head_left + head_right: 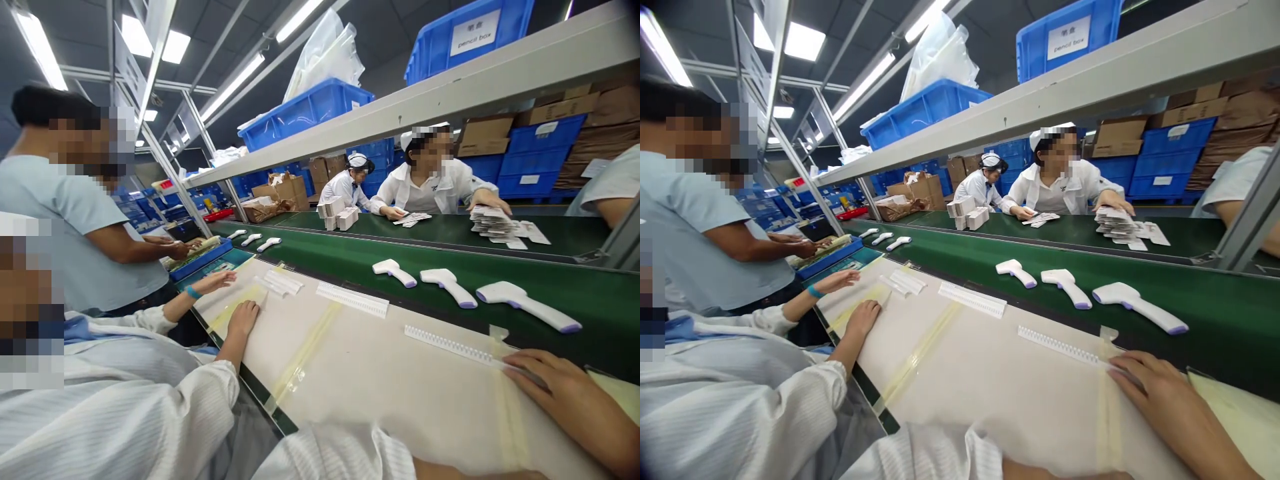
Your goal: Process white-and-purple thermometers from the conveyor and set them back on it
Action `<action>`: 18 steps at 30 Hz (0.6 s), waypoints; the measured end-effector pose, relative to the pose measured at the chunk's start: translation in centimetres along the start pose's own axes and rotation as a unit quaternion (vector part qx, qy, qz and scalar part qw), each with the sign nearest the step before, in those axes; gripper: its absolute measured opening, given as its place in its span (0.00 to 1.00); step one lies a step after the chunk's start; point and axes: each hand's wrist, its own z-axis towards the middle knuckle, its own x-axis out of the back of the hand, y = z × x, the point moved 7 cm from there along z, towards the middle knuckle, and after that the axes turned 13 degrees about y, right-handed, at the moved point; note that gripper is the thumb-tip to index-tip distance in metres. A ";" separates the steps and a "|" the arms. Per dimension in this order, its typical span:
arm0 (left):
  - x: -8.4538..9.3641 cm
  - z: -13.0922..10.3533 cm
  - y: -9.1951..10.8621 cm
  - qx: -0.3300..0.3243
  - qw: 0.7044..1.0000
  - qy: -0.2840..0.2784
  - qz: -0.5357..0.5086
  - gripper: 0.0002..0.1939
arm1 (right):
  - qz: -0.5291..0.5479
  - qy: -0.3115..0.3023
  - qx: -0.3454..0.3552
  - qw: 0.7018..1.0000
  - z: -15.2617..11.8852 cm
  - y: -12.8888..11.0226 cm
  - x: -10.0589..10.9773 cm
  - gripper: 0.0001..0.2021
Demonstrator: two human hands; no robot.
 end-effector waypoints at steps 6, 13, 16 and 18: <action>-10.1 8.0 14.5 -0.197 0.963 -0.057 -0.174 0.17 | -0.014 -0.077 -0.019 0.997 0.6 -1.8 0.5 0.22; -14.2 8.1 14.5 -0.152 0.941 0.038 -0.300 0.14 | -0.025 -0.086 -0.029 0.996 1.3 -3.1 1.3 0.17; -13.9 8.1 14.6 -0.160 0.936 0.060 -0.307 0.13 | -0.028 -0.091 -0.039 0.995 1.4 -3.0 1.3 0.15; -13.8 8.1 14.7 -0.155 0.938 0.066 -0.303 0.12 | -0.027 -0.093 -0.044 0.994 1.5 -3.0 1.4 0.14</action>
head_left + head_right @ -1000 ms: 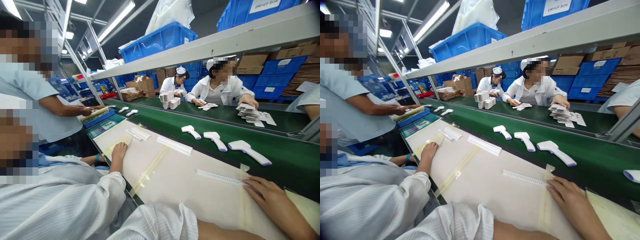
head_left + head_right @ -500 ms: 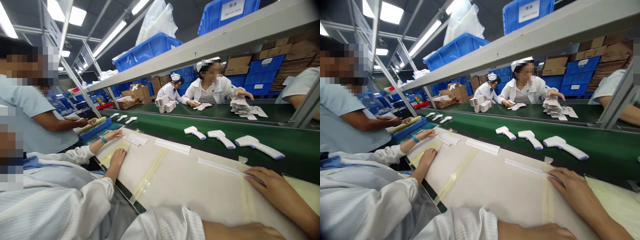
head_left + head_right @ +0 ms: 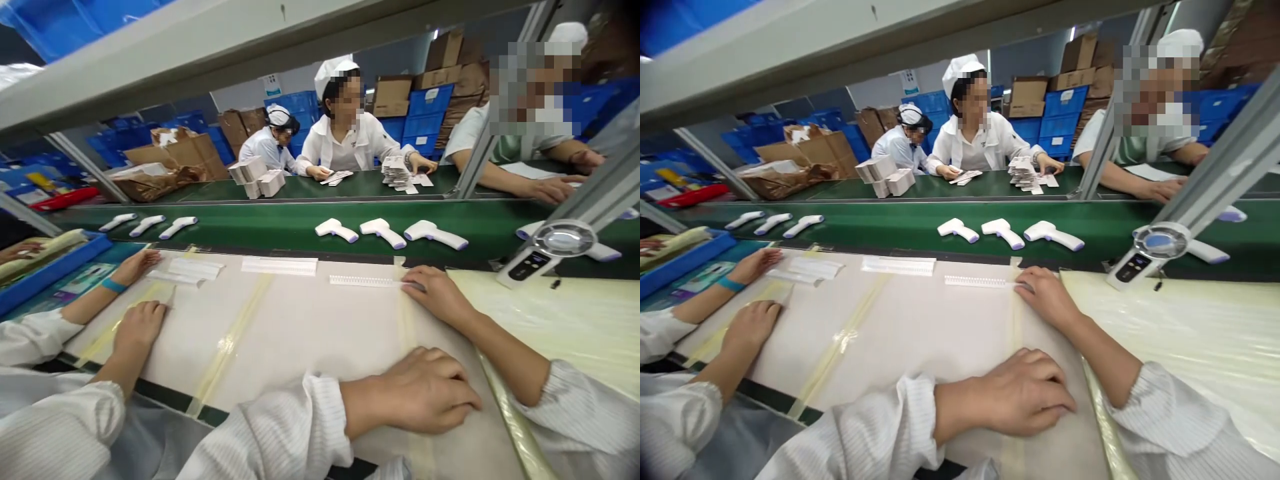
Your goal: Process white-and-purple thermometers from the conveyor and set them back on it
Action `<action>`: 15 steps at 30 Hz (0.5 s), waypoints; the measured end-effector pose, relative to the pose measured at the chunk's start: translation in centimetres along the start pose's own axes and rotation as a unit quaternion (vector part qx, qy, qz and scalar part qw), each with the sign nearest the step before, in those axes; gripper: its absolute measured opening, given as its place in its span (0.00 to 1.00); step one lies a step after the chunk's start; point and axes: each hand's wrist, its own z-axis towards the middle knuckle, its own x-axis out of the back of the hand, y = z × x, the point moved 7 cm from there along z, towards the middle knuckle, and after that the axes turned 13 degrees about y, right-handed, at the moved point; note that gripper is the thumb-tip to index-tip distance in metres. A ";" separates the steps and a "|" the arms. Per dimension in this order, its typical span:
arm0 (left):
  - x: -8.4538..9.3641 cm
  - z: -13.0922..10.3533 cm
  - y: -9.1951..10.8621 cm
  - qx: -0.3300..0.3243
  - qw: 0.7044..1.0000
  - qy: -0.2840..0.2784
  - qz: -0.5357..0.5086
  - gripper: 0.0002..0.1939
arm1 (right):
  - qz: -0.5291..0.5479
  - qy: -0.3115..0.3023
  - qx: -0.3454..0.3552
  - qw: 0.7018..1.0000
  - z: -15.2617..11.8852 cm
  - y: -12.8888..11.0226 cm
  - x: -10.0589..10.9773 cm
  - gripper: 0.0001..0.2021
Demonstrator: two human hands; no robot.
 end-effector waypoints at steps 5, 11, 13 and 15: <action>-0.2 -0.1 0.3 -0.002 1.000 0.008 0.020 0.10 | 0.005 0.002 -0.004 1.000 0.3 -0.3 0.2 0.11; 0.3 -0.2 0.4 0.000 1.000 0.001 0.025 0.11 | 0.013 0.000 -0.029 0.999 0.5 -0.4 0.4 0.10; 0.6 -0.2 0.5 -0.003 1.000 0.008 0.012 0.10 | 0.022 0.005 -0.039 0.999 0.6 -0.6 0.5 0.10; 0.7 -0.4 0.3 0.002 1.000 0.030 -0.008 0.07 | 0.026 0.012 -0.044 0.999 0.8 -0.9 0.6 0.08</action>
